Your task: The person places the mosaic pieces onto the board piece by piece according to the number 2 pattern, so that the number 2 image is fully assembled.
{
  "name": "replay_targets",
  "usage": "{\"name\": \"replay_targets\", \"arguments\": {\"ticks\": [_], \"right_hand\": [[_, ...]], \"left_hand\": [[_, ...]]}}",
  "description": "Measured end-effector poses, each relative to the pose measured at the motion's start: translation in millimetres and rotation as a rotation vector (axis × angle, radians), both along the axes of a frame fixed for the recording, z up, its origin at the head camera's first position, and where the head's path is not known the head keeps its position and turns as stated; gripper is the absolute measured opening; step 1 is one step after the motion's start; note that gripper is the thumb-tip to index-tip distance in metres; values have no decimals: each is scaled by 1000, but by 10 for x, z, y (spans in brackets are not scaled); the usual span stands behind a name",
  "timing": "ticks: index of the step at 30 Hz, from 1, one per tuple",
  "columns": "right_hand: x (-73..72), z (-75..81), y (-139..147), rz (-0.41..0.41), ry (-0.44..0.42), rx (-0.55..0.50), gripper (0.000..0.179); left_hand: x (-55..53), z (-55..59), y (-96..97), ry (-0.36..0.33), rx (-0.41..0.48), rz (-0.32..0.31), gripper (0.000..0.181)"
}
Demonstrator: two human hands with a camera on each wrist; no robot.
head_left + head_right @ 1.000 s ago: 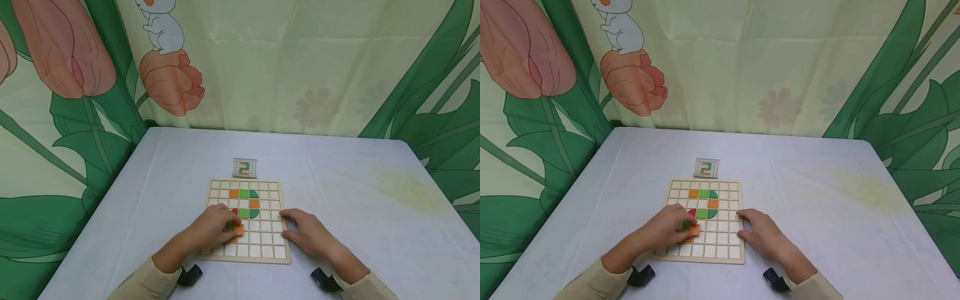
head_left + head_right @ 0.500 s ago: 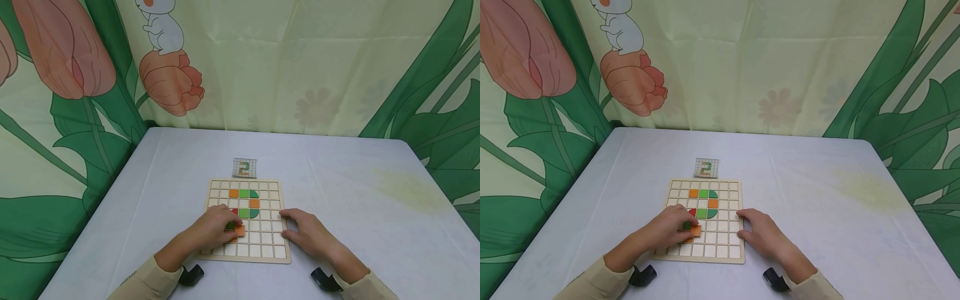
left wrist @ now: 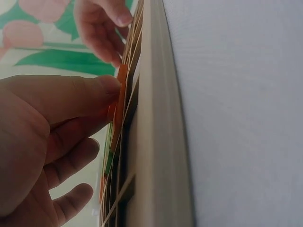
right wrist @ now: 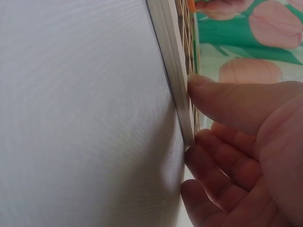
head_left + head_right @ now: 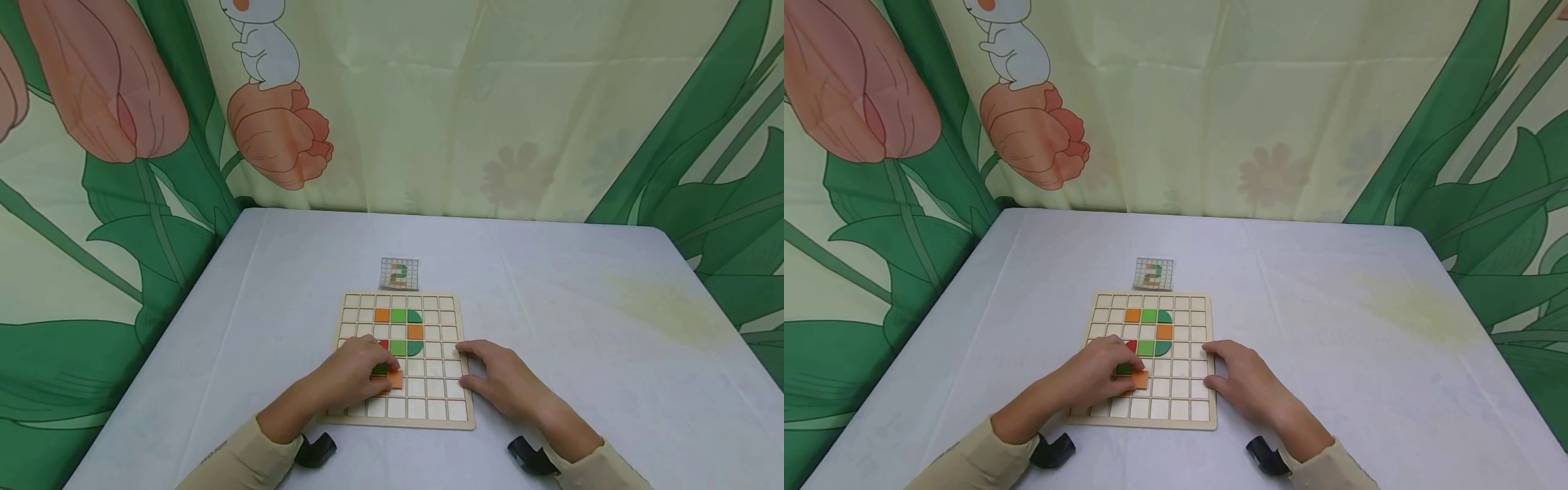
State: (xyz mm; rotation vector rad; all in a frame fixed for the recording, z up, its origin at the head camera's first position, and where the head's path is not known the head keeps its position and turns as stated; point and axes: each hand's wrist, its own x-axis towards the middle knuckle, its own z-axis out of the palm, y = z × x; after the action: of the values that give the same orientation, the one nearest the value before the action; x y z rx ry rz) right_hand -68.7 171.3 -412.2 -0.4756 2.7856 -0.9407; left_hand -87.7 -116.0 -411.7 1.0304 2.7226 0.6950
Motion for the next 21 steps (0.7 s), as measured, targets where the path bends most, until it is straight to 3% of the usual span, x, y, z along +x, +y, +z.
{"name": "replay_targets", "arguments": {"ticks": [21], "right_hand": [[-6, 0, -7, 0, 0, 7, 49]], "left_hand": [[29, 19, 9, -22, 10, -29, 16]]}}
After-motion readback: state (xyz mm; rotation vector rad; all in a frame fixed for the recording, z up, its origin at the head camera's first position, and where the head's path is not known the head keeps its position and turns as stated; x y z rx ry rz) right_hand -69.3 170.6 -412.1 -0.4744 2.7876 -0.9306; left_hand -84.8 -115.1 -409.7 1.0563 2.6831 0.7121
